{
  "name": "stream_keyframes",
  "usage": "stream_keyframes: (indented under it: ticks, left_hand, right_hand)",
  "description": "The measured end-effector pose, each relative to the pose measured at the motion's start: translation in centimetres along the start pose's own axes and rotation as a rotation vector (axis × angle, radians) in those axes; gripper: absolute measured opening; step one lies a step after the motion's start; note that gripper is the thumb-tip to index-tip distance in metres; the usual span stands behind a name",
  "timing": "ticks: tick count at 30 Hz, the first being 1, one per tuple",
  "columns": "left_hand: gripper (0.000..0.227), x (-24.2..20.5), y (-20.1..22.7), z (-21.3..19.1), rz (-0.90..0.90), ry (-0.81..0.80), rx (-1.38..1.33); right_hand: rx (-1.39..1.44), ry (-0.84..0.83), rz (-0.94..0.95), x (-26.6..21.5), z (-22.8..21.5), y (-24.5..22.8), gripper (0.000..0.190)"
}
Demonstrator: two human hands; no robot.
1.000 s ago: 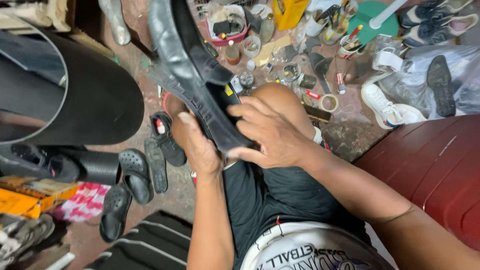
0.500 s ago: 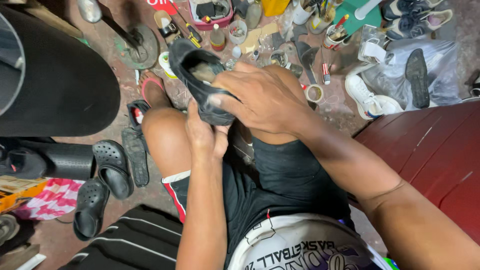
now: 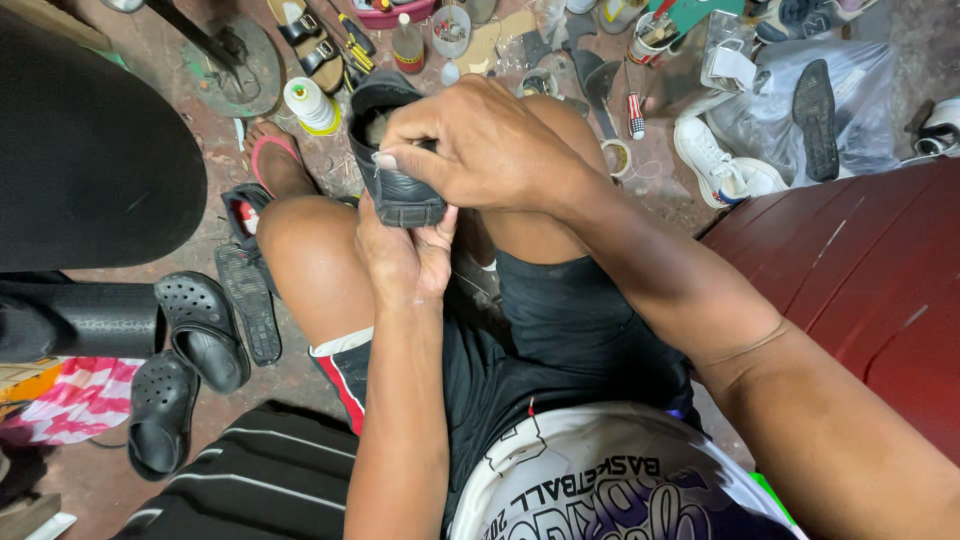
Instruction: The person scrubs the sole of a black shoe with a small brush, focusing on the tread pattern. They then inspect the shoe's interior and heel area, manipulating the material with their fingers.
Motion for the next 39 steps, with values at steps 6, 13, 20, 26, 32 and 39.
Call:
stream_keyframes:
  ticks: [6,13,20,26,32,39]
  left_hand:
    - [0.032,0.1,-0.1,0.2,0.018,-0.039,-0.01]
    - [0.032,0.0,-0.1,-0.1,-0.011,-0.053,-0.01]
    - [0.041,0.1,-0.1,-0.4,0.011,-0.001,-0.079]
    - [0.042,-1.3,0.0,1.0,-0.02,-0.12,-0.078]
    - [0.068,-4.1,1.7,3.2,-0.145,-0.408,-0.155]
    - [0.053,-4.9,1.5,2.7,-0.1,-0.426,-0.11]
  right_hand:
    - [-0.001,0.001,-0.002,0.1,0.4,0.8,0.024]
    - [0.019,-0.157,-0.034,0.7,0.5,1.6,0.025]
    - [0.014,-0.153,-0.29,-0.1,-0.1,1.1,0.048]
    - [0.128,-0.193,-0.217,-1.0,0.2,3.2,0.046]
    - [0.248,-0.275,-0.089,-1.2,0.0,3.6,0.041]
    - [0.229,-0.291,-0.078,-0.8,-0.9,3.3,0.04]
Point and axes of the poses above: each hand's wrist, its own x-axis towards the middle knuckle, its own z-axis out of the palm, y = z × x, the point moved 2 cm from there along x, towards the middle knuckle
